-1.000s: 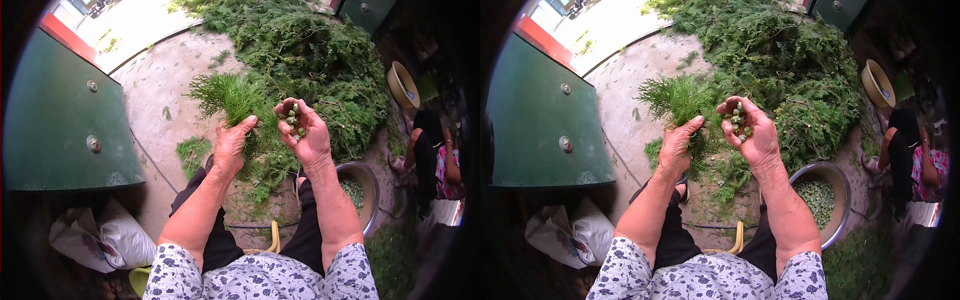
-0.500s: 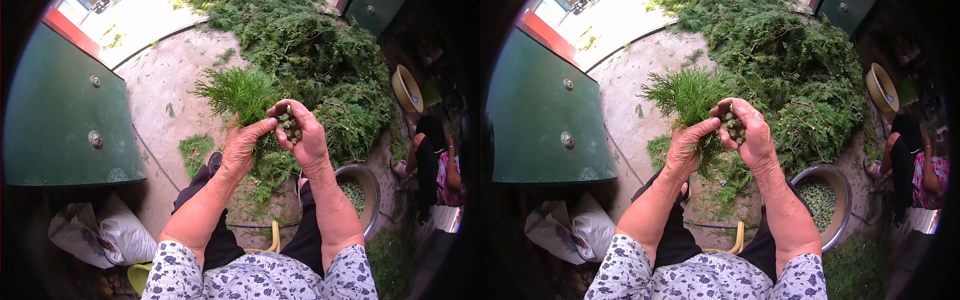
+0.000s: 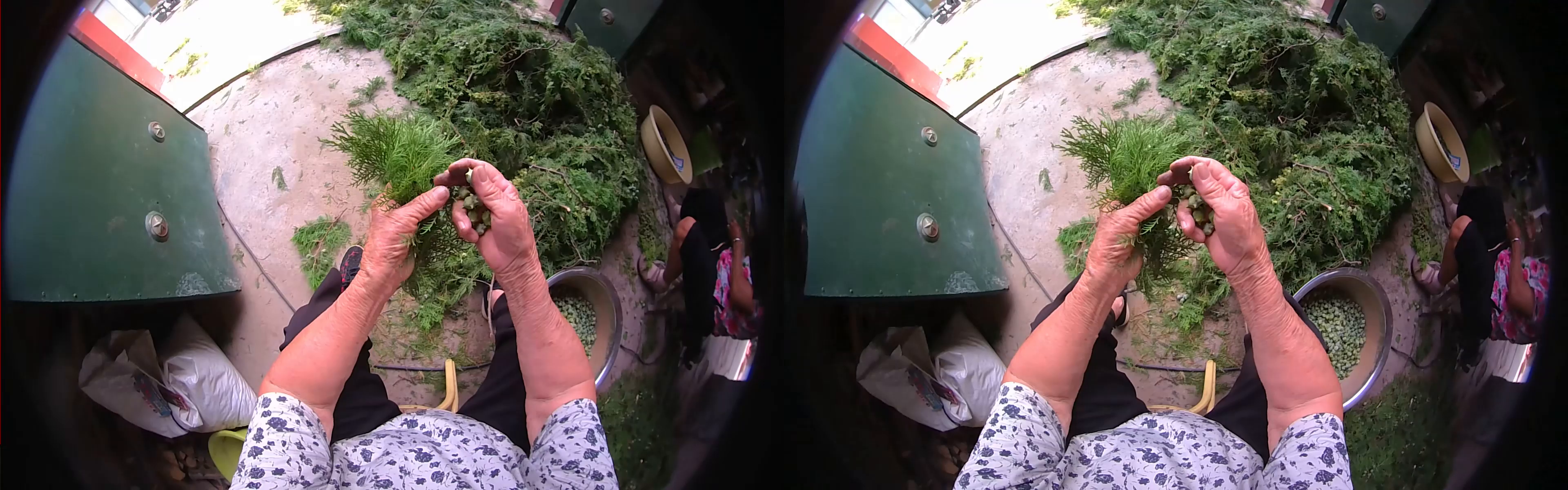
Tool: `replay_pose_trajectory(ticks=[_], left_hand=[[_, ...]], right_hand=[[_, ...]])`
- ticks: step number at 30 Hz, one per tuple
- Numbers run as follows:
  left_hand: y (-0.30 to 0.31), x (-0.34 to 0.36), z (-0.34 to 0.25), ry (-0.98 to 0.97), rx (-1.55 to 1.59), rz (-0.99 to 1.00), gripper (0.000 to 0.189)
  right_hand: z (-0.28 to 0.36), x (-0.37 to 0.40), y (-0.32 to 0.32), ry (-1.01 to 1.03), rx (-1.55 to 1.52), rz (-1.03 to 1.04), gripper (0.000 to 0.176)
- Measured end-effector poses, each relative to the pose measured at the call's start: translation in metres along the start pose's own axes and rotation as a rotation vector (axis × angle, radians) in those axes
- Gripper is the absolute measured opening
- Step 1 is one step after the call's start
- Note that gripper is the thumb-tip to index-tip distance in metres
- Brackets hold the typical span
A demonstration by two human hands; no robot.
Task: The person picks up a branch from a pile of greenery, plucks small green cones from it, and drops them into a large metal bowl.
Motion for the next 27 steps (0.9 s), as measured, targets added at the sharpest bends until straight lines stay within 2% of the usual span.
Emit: replay_pose_trajectory(ticks=[4, 10, 13, 15, 21, 23, 27], left_hand=[[-0.001, 0.001, 0.002, 0.058, -0.020, 0.023, 0.023], [0.008, -0.012, 0.008, -0.002, -0.006, 0.062, 0.017], [0.008, -0.010, 0.007, 0.063, 0.024, 0.042, 0.013], [0.010, -0.002, 0.006, 0.185, 0.121, -0.059, 0.011], [0.011, 0.001, 0.006, 0.161, 0.108, -0.055, 0.012], [0.011, 0.005, 0.007, 0.169, -0.024, -0.076, 0.012], [0.010, 0.004, 0.002, 0.142, 0.093, -0.104, 0.013]], right_hand=[[-0.002, 0.000, 0.001, -0.001, -0.013, 0.003, 0.027], [-0.005, 0.001, -0.002, -0.019, -0.016, 0.011, 0.027], [-0.007, 0.003, 0.001, -0.028, -0.032, -0.014, 0.027], [-0.001, 0.002, 0.005, -0.022, -0.060, -0.038, 0.026], [0.004, 0.007, 0.008, -0.029, -0.144, -0.056, 0.026], [-0.005, 0.010, 0.013, -0.080, -0.288, -0.109, 0.026], [0.007, 0.010, 0.011, -0.042, -0.327, -0.080, 0.024]])
Point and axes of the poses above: each hand's wrist, its own x-axis away from the middle knuckle, its own y-axis out of the back of the hand, z = x × y, the point moved 6 cm from there along -x, towards the middle knuckle, and after that the axes turned 13 degrees about y, right-handed, at the moved point
